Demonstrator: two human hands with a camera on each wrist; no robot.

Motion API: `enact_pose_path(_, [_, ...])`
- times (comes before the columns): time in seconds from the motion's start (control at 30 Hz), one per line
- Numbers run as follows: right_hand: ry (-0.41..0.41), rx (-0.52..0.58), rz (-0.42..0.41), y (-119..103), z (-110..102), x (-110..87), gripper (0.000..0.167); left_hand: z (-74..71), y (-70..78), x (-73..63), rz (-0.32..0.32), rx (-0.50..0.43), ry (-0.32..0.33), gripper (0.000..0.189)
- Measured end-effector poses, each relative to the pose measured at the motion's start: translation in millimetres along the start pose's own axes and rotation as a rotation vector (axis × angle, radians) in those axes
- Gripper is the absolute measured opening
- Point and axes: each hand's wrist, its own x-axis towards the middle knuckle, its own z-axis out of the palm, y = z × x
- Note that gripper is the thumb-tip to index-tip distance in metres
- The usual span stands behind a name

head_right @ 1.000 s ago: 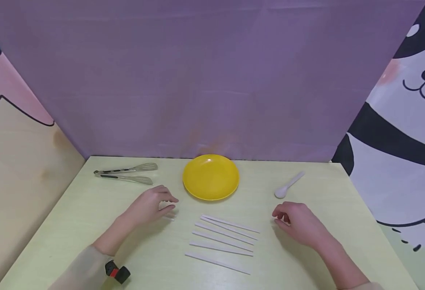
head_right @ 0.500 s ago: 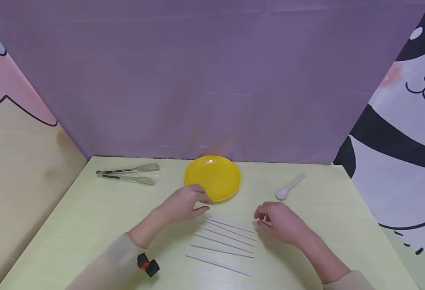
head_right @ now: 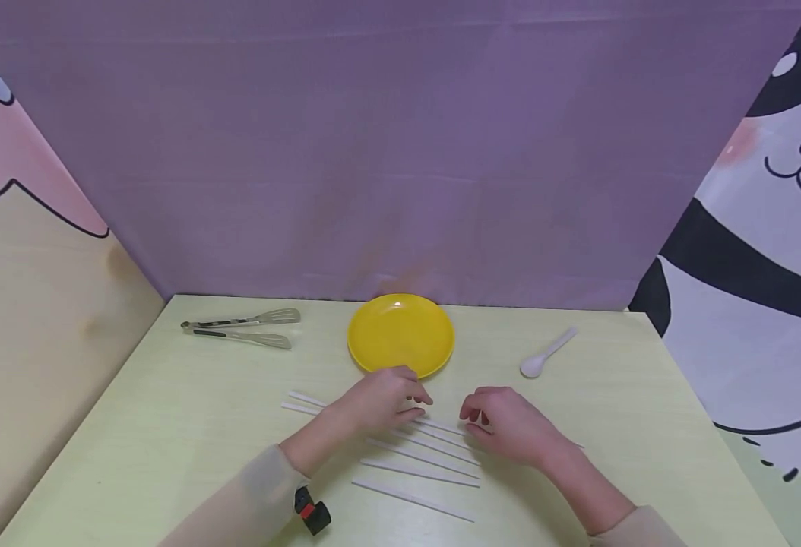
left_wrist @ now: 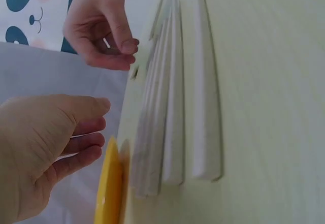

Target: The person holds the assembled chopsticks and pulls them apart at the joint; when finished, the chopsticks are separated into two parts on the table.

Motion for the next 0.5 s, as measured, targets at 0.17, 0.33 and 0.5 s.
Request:
enact_pose_path(0.17, [-0.011,0.01,-0.002,-3,5,2.6,0.013,11.4,0.2,4.4,0.002,0.015,-0.008,0.013])
enact_pose_path(0.33, [-0.027,0.018,-0.002,-3,14,5.2,0.014,21.3,-0.2,4.9,-0.012,0.005,-0.024,0.009])
enact_pose_path(0.5, [-0.019,-0.021,-0.023,-1,23,6.7,0.015,24.9,0.4,4.0,-0.019,0.005,-0.032,0.008])
